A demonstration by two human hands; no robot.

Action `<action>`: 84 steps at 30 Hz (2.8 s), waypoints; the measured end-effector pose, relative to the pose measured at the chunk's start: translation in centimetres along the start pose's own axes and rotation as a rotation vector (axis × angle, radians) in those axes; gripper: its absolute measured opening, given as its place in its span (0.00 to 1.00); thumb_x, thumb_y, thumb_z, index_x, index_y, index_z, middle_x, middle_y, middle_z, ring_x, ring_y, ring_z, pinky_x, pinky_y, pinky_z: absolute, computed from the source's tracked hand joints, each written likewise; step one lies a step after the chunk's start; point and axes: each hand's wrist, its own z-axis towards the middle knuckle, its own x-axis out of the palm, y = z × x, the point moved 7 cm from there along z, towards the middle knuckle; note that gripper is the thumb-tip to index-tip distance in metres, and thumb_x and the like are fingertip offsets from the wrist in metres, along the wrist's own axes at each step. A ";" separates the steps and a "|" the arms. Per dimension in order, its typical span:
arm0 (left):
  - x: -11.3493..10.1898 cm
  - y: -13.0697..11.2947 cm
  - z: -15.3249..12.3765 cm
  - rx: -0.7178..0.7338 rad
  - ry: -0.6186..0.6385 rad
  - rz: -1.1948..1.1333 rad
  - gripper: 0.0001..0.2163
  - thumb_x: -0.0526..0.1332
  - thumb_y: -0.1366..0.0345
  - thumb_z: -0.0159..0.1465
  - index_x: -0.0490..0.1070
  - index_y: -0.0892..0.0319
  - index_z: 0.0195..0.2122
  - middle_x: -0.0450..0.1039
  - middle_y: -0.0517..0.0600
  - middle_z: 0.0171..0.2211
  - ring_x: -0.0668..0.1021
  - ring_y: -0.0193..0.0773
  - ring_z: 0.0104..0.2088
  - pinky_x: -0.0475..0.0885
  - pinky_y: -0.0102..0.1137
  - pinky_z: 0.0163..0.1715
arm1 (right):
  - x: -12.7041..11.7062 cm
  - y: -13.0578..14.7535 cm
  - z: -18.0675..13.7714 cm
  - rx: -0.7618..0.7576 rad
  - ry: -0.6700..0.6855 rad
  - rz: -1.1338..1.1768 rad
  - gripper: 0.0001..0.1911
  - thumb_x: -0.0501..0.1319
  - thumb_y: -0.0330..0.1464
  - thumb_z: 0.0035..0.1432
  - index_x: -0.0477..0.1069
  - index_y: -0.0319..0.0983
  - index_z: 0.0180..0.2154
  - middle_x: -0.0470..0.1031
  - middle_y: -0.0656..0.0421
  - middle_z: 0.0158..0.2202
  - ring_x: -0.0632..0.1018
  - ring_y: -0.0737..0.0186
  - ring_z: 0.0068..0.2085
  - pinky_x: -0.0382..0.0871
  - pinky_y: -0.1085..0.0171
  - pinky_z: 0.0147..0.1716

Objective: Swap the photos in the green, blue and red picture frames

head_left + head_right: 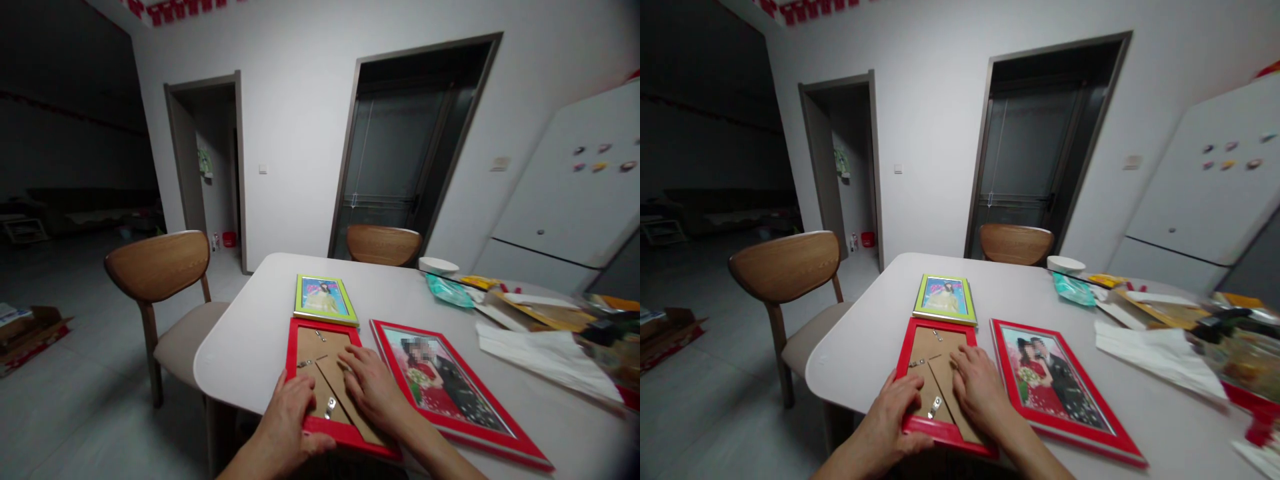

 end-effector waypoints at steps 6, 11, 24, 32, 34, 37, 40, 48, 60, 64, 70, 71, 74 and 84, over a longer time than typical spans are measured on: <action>-0.3 -0.3 -0.4 0.041 -0.007 -0.031 0.14 0.68 0.62 0.42 0.66 0.59 0.29 0.69 0.52 0.40 0.70 0.43 0.43 0.55 0.41 0.50 | 1.7 4.6 2.5 -0.150 0.076 0.138 0.14 0.49 0.31 0.54 0.73 0.39 0.33 0.70 0.55 0.37 0.68 0.63 0.40 0.59 0.66 0.40; -0.2 -0.2 -0.3 0.051 -0.007 -0.044 0.13 0.67 0.62 0.43 0.67 0.59 0.27 0.69 0.52 0.40 0.69 0.43 0.42 0.58 0.38 0.48 | 3.0 5.4 3.6 -0.191 0.073 0.128 0.13 0.52 0.31 0.53 0.73 0.39 0.25 0.70 0.58 0.28 0.68 0.66 0.33 0.59 0.68 0.33; 0.0 0.1 -0.5 0.002 -0.005 -0.101 0.13 0.68 0.66 0.42 0.66 0.60 0.27 0.68 0.53 0.42 0.69 0.44 0.44 0.61 0.37 0.46 | 4.3 4.2 4.8 -0.077 0.129 0.181 0.07 0.56 0.30 0.46 0.74 0.40 0.25 0.73 0.60 0.25 0.70 0.67 0.29 0.58 0.69 0.28; 0.4 0.5 -0.5 0.008 -0.015 -0.095 0.15 0.69 0.65 0.40 0.67 0.60 0.28 0.67 0.53 0.44 0.68 0.46 0.46 0.60 0.39 0.47 | 4.3 3.9 5.0 -0.062 0.102 0.199 0.10 0.55 0.35 0.48 0.74 0.42 0.31 0.75 0.60 0.28 0.72 0.66 0.30 0.60 0.69 0.28; 0.4 0.5 -0.5 0.020 -0.024 -0.090 0.15 0.69 0.66 0.39 0.67 0.60 0.28 0.68 0.53 0.44 0.68 0.45 0.45 0.59 0.39 0.48 | 4.1 4.0 4.9 -0.071 0.103 0.205 0.10 0.56 0.35 0.48 0.74 0.42 0.31 0.75 0.60 0.29 0.72 0.66 0.30 0.60 0.69 0.28; 0.2 0.3 -0.5 0.022 -0.037 -0.095 0.15 0.69 0.66 0.40 0.67 0.61 0.28 0.69 0.54 0.41 0.69 0.44 0.43 0.62 0.38 0.46 | 4.0 3.7 5.0 -0.077 0.117 0.213 0.11 0.56 0.36 0.47 0.74 0.41 0.32 0.76 0.60 0.30 0.73 0.66 0.30 0.61 0.70 0.28; 0.0 0.1 -0.5 0.022 -0.038 -0.092 0.16 0.70 0.65 0.39 0.67 0.62 0.28 0.70 0.54 0.37 0.71 0.44 0.39 0.64 0.37 0.42 | 3.9 1.8 5.9 0.023 0.075 0.182 0.12 0.54 0.35 0.49 0.73 0.39 0.33 0.76 0.58 0.31 0.74 0.65 0.31 0.62 0.70 0.29; -0.1 -0.2 -0.6 -0.014 0.003 -0.102 0.19 0.69 0.67 0.41 0.68 0.64 0.35 0.68 0.58 0.42 0.68 0.48 0.45 0.60 0.42 0.47 | 3.8 -2.5 8.6 0.277 -0.017 0.026 0.11 0.54 0.35 0.50 0.71 0.37 0.28 0.74 0.53 0.28 0.73 0.61 0.30 0.57 0.67 0.27; 0.1 0.8 -1.0 0.021 -0.053 -0.102 0.16 0.68 0.65 0.41 0.68 0.63 0.30 0.69 0.56 0.43 0.68 0.46 0.45 0.59 0.41 0.49 | 1.3 1.2 4.9 0.042 0.047 0.122 0.11 0.52 0.32 0.52 0.70 0.38 0.35 0.71 0.56 0.36 0.70 0.64 0.38 0.60 0.68 0.37; -0.3 0.6 -1.0 -0.002 -0.048 -0.095 0.15 0.69 0.68 0.40 0.67 0.62 0.29 0.69 0.54 0.41 0.69 0.44 0.44 0.59 0.39 0.48 | 0.3 5.6 -0.9 -0.251 0.213 0.215 0.12 0.50 0.31 0.54 0.72 0.42 0.29 0.69 0.57 0.36 0.68 0.63 0.39 0.60 0.63 0.41; -0.5 0.3 -0.7 -0.003 -0.058 -0.064 0.15 0.70 0.66 0.39 0.68 0.62 0.28 0.70 0.52 0.39 0.71 0.42 0.41 0.57 0.39 0.50 | -0.1 6.9 -3.9 -0.313 0.218 0.136 0.11 0.49 0.32 0.56 0.70 0.42 0.32 0.68 0.57 0.40 0.64 0.61 0.44 0.58 0.59 0.44; -0.4 0.3 -0.6 -0.004 -0.058 -0.057 0.16 0.70 0.66 0.39 0.68 0.62 0.29 0.71 0.52 0.38 0.71 0.42 0.40 0.57 0.40 0.50 | 0.0 6.8 -3.9 -0.316 0.214 0.125 0.11 0.49 0.32 0.56 0.70 0.42 0.32 0.68 0.57 0.41 0.64 0.61 0.44 0.58 0.60 0.44; -0.2 0.4 -0.5 -0.003 -0.052 -0.049 0.19 0.70 0.65 0.39 0.69 0.63 0.32 0.70 0.53 0.39 0.71 0.43 0.41 0.58 0.40 0.49 | -0.1 6.3 -4.1 -0.319 0.199 0.102 0.11 0.50 0.33 0.55 0.70 0.42 0.34 0.68 0.57 0.42 0.64 0.60 0.45 0.59 0.59 0.45; -0.1 0.2 -0.4 -0.002 -0.012 -0.023 0.25 0.68 0.68 0.41 0.66 0.65 0.42 0.70 0.54 0.36 0.71 0.44 0.41 0.59 0.44 0.48 | -0.3 5.5 -4.2 -0.245 0.174 0.146 0.12 0.50 0.33 0.55 0.71 0.44 0.35 0.68 0.57 0.40 0.65 0.61 0.43 0.60 0.60 0.42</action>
